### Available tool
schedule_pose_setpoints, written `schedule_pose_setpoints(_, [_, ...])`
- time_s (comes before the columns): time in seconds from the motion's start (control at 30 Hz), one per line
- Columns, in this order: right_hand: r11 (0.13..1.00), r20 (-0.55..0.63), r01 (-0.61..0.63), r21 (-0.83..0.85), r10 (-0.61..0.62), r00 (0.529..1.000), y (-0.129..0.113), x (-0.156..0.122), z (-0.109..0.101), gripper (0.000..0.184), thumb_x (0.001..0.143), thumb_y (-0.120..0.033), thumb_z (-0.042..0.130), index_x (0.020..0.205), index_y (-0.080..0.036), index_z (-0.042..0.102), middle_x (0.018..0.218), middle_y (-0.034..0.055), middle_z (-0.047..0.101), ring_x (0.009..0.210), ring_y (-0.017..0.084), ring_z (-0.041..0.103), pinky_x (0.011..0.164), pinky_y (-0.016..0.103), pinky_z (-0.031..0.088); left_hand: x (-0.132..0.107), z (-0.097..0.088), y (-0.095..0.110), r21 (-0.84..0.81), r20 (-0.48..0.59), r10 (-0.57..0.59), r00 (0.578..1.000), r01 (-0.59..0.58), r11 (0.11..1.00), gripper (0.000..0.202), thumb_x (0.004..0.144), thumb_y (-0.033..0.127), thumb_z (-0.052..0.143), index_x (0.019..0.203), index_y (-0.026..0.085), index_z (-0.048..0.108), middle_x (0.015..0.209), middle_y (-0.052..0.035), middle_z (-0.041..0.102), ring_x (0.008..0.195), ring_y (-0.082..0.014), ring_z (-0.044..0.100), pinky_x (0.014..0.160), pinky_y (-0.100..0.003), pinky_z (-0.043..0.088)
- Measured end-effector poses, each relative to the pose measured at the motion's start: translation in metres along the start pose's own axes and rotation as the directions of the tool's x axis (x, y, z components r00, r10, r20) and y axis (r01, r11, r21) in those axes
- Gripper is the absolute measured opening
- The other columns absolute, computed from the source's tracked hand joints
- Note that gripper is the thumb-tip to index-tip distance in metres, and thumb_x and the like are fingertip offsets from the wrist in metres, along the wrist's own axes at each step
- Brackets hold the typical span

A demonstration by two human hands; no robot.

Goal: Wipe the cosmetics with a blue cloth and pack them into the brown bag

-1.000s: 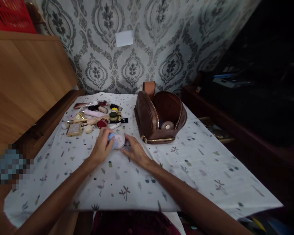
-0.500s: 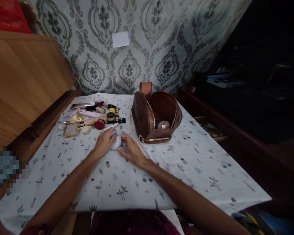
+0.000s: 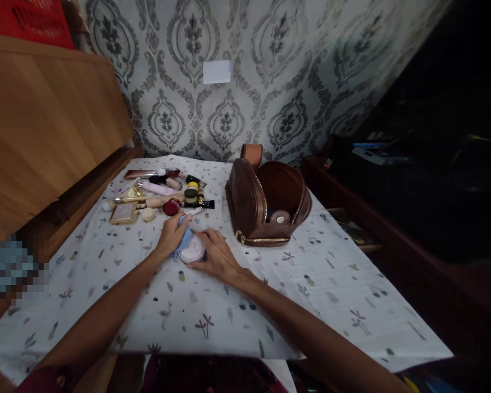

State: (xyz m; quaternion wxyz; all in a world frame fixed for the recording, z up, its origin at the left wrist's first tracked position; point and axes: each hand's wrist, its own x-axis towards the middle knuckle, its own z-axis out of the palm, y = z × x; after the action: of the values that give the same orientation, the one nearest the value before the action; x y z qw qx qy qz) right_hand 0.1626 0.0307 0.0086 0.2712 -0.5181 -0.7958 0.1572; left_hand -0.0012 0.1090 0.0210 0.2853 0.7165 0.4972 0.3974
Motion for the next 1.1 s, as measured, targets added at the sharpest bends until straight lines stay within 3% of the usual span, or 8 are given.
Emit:
schedule_pose_setpoints(0.1, [0.996, -0.005, -0.042, 0.072, 0.043, 0.999, -0.004, 0.000, 0.002, 0.073, 0.069, -0.044, 0.083, 0.131, -0.017, 0.057, 0.112, 0.0114, 0.057, 0.107, 0.030, 0.053, 0.094, 0.047, 0.049, 0.002, -0.003, -0.006, -0.046, -0.009, -0.039, 0.999, 0.039, 0.998, 0.046, 0.090, 0.060, 0.040, 0.085, 0.020, 0.062, 0.069, 0.0008, 0.057, 0.069, -0.0173, 0.054, 0.067, -0.028, 0.044])
schedule_pose_setpoints(0.2, [0.955, -0.079, -0.115, 0.272, 0.141, 0.987, 0.001, 0.000, 0.005, 0.065, 0.068, -0.044, 0.083, 0.124, -0.018, 0.061, 0.108, 0.0082, 0.059, 0.102, 0.026, 0.058, 0.091, 0.043, 0.050, 0.002, -0.003, -0.010, -0.127, -0.014, -0.096, 0.995, 0.094, 0.987, 0.050, 0.094, 0.061, 0.030, 0.098, 0.020, 0.058, 0.077, -0.0023, 0.063, 0.073, -0.0182, 0.060, 0.068, -0.029, 0.049])
schedule_pose_setpoints(0.3, [0.849, -0.132, -0.150, 0.506, 0.248, 0.960, 0.011, 0.002, 0.008, 0.058, 0.073, -0.047, 0.079, 0.120, -0.017, 0.063, 0.111, 0.0090, 0.064, 0.101, 0.024, 0.062, 0.091, 0.040, 0.052, -0.002, 0.000, -0.006, -0.304, 0.036, -0.125, 0.991, 0.130, 0.944, 0.054, 0.094, 0.065, 0.029, 0.115, 0.022, 0.053, 0.095, -0.0060, 0.068, 0.085, -0.0192, 0.066, 0.077, -0.030, 0.053])
schedule_pose_setpoints(0.4, [0.748, -0.109, -0.161, 0.644, 0.298, 0.948, 0.018, 0.002, 0.010, 0.059, 0.076, -0.047, 0.077, 0.124, -0.017, 0.061, 0.118, 0.0107, 0.067, 0.103, 0.023, 0.065, 0.091, 0.038, 0.053, -0.010, 0.004, 0.004, -0.382, 0.158, -0.047, 0.986, 0.105, 0.918, 0.057, 0.092, 0.067, 0.037, 0.126, 0.023, 0.051, 0.112, -0.0078, 0.067, 0.102, -0.0218, 0.064, 0.089, -0.034, 0.052])
schedule_pose_setpoints(0.5, [0.767, -0.119, -0.129, 0.629, 0.258, 0.959, 0.020, -0.001, 0.011, 0.069, 0.070, -0.045, 0.082, 0.129, -0.017, 0.060, 0.123, 0.0124, 0.066, 0.109, 0.026, 0.064, 0.096, 0.041, 0.052, -0.015, 0.007, 0.011, -0.319, 0.203, 0.019, 0.979, 0.048, 0.947, 0.051, 0.090, 0.062, 0.047, 0.121, 0.022, 0.058, 0.112, -0.0064, 0.067, 0.104, -0.0232, 0.062, 0.092, -0.034, 0.049])
schedule_pose_setpoints(0.67, [0.822, -0.107, -0.051, 0.567, 0.135, 0.985, 0.018, -0.010, 0.013, 0.068, 0.073, -0.042, 0.081, 0.133, -0.019, 0.058, 0.129, 0.0129, 0.063, 0.115, 0.027, 0.061, 0.099, 0.043, 0.050, -0.014, 0.005, 0.011, -0.309, 0.167, 0.017, 0.986, 0.036, 0.950, 0.042, 0.089, 0.056, 0.049, 0.096, 0.018, 0.065, 0.091, -0.0027, 0.066, 0.083, -0.0194, 0.059, 0.076, -0.029, 0.047])
schedule_pose_setpoints(0.87, [0.851, -0.052, 0.055, 0.523, -0.033, 0.998, 0.016, -0.012, 0.010, 0.084, 0.071, -0.036, 0.083, 0.145, -0.029, 0.046, 0.137, 0.0096, 0.055, 0.125, 0.028, 0.053, 0.105, 0.044, 0.043, -0.013, 0.001, 0.007, -0.336, 0.192, 0.061, 0.980, 0.007, 0.942, 0.039, 0.088, 0.052, 0.053, 0.098, 0.016, 0.063, 0.078, 0.0012, 0.056, 0.071, -0.0154, 0.050, 0.066, -0.026, 0.039])
schedule_pose_setpoints(1.1, [0.798, 0.002, -0.007, 0.603, 0.007, 1.000, 0.012, -0.013, 0.005, 0.079, 0.071, -0.033, 0.083, 0.143, -0.031, 0.050, 0.128, 0.0076, 0.055, 0.119, 0.027, 0.054, 0.102, 0.044, 0.045, -0.014, 0.006, 0.003, -0.364, 0.156, -0.039, 0.987, 0.094, 0.927, 0.043, 0.091, 0.059, 0.048, 0.099, 0.019, 0.058, 0.079, 0.0021, 0.055, 0.077, -0.0162, 0.053, 0.071, -0.027, 0.043])
